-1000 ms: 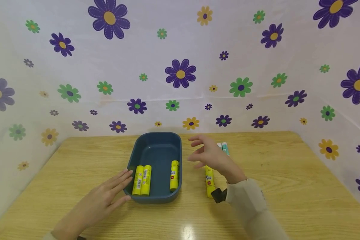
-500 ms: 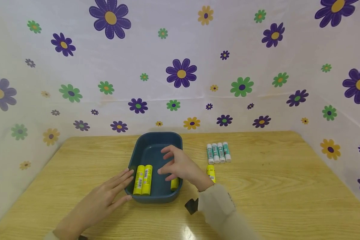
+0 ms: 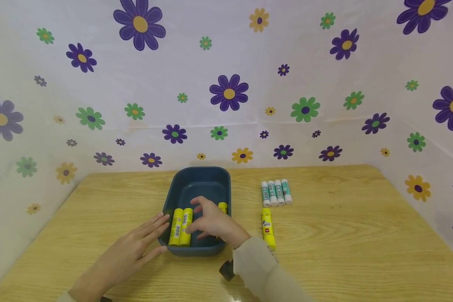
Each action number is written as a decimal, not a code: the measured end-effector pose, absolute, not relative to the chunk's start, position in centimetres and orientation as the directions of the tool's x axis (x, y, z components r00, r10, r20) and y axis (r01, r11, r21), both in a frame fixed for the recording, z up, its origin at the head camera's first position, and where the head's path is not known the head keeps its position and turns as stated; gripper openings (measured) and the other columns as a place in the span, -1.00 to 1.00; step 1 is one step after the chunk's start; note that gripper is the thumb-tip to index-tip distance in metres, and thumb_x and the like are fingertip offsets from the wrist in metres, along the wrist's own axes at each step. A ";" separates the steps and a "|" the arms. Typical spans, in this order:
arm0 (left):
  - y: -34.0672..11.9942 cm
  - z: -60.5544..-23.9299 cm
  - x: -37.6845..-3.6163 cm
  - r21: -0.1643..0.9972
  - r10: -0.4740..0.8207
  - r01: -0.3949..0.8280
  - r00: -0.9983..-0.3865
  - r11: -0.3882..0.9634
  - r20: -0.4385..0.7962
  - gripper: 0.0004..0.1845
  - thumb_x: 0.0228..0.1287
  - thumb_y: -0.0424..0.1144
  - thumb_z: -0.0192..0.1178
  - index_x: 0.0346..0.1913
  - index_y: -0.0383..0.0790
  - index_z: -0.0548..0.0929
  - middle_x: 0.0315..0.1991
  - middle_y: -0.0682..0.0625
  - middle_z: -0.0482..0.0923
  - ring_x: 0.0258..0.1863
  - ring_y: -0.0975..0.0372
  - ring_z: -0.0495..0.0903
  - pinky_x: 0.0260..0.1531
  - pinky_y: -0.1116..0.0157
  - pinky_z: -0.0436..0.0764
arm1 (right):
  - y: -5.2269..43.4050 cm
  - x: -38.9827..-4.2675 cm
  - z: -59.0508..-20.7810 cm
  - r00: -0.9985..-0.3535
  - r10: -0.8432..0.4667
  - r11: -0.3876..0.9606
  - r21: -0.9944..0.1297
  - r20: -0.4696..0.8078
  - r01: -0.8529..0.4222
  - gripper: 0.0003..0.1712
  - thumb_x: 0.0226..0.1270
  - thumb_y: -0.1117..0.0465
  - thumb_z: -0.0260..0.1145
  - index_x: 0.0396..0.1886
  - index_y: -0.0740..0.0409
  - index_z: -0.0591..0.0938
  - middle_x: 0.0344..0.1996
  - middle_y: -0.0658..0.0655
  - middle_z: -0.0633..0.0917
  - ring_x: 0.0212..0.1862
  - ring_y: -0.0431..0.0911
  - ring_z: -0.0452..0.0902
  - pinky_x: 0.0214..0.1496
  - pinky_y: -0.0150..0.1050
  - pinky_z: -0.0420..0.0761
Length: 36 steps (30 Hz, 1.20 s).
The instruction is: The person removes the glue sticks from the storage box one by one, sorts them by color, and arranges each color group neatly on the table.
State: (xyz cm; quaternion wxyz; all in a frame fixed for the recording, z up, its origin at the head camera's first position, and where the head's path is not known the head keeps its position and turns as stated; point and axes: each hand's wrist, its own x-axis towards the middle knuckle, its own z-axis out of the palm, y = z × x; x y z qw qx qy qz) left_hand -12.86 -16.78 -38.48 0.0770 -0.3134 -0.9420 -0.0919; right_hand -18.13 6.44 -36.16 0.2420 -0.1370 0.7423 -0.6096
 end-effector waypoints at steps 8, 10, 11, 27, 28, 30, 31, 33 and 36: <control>-16.6 -38.5 -13.0 0.120 0.591 0.621 -0.779 0.775 0.209 -0.33 0.32 0.21 -0.15 0.27 -0.23 0.37 0.36 0.00 0.14 0.34 0.19 0.08 0.17 0.16 0.33 | 5.5 -18.0 -37.0 -0.863 -0.449 0.233 -0.963 -0.232 0.137 -0.17 -0.01 0.44 0.36 0.28 0.32 0.19 0.06 0.37 0.32 -0.31 0.01 0.55 -0.43 -0.07 0.65; -16.7 -38.5 -13.0 0.113 0.593 0.623 -0.776 0.774 0.216 -0.34 0.32 0.20 -0.14 0.26 -0.23 0.38 0.36 -0.01 0.15 0.33 0.18 0.08 0.16 0.16 0.34 | 5.3 -17.8 -37.1 -0.862 -0.448 0.240 -0.961 -0.238 0.140 -0.16 -0.01 0.42 0.37 0.28 0.31 0.18 0.05 0.35 0.34 -0.31 -0.01 0.55 -0.44 -0.07 0.65; -16.7 -38.5 -12.9 0.110 0.594 0.625 -0.774 0.773 0.219 -0.34 0.32 0.20 -0.13 0.26 -0.23 0.38 0.35 -0.01 0.15 0.33 0.18 0.09 0.16 0.16 0.34 | 5.3 -17.8 -37.1 -0.861 -0.447 0.240 -0.960 -0.241 0.144 -0.15 -0.01 0.41 0.37 0.29 0.30 0.18 0.05 0.35 0.34 -0.31 -0.01 0.55 -0.44 -0.07 0.65; -16.5 -38.3 -13.2 0.132 0.577 0.605 -0.792 0.785 0.201 -0.38 0.29 0.15 -0.01 0.27 -0.20 0.37 0.36 0.02 0.13 0.34 0.19 0.08 0.14 0.17 0.36 | 5.2 -18.2 -37.1 -0.810 -0.518 0.239 -0.956 -0.275 0.172 -0.16 0.06 0.40 0.35 0.32 0.24 0.16 -0.21 0.26 0.52 -0.31 0.02 0.56 -0.33 -0.04 0.65; -16.6 -38.3 -13.2 0.136 0.577 0.605 -0.793 0.785 0.197 -0.37 0.29 0.15 -0.02 0.27 -0.19 0.37 0.36 0.02 0.13 0.33 0.19 0.08 0.14 0.17 0.36 | 5.2 -18.1 -37.1 -0.808 -0.523 0.244 -0.956 -0.273 0.165 -0.18 0.06 0.41 0.35 0.31 0.22 0.18 -0.23 0.26 0.52 -0.32 0.02 0.56 -0.34 -0.04 0.64; -16.6 -38.4 -13.1 0.141 0.577 0.603 -0.795 0.785 0.185 -0.37 0.29 0.17 -0.04 0.27 -0.19 0.37 0.36 0.02 0.13 0.33 0.19 0.09 0.14 0.17 0.36 | 5.1 -18.1 -37.1 -0.806 -0.526 0.247 -0.955 -0.272 0.161 -0.20 0.05 0.42 0.35 0.29 0.18 0.22 -0.25 0.26 0.52 -0.34 0.02 0.56 -0.36 -0.04 0.64; -16.6 -38.4 -13.1 0.144 0.576 0.600 -0.798 0.787 0.177 -0.36 0.30 0.18 -0.06 0.28 -0.18 0.37 0.36 0.02 0.14 0.33 0.19 0.09 0.14 0.17 0.36 | 5.1 -18.0 -37.2 -0.806 -0.527 0.244 -0.957 -0.269 0.160 -0.21 0.04 0.42 0.35 0.28 0.17 0.23 -0.25 0.27 0.52 -0.34 0.02 0.56 -0.37 -0.04 0.64; -16.6 -38.4 -13.1 0.153 0.575 0.596 -0.802 0.788 0.165 -0.36 0.30 0.19 -0.07 0.28 -0.17 0.37 0.36 0.03 0.14 0.33 0.19 0.09 0.13 0.17 0.37 | 5.1 -18.0 -37.3 -0.808 -0.527 0.231 -0.959 -0.263 0.162 -0.23 0.03 0.44 0.35 0.26 0.15 0.26 -0.26 0.28 0.50 -0.36 0.02 0.56 -0.39 -0.03 0.65; -16.6 -38.6 -13.1 0.158 0.574 0.594 -0.804 0.789 0.157 -0.36 0.30 0.19 -0.08 0.28 -0.17 0.36 0.36 0.03 0.14 0.33 0.18 0.10 0.12 0.16 0.38 | 5.1 -17.9 -37.5 -0.817 -0.519 0.214 -0.964 -0.251 0.160 -0.25 0.01 0.48 0.35 0.22 0.13 0.28 -0.26 0.30 0.50 -0.37 0.01 0.56 -0.41 -0.04 0.65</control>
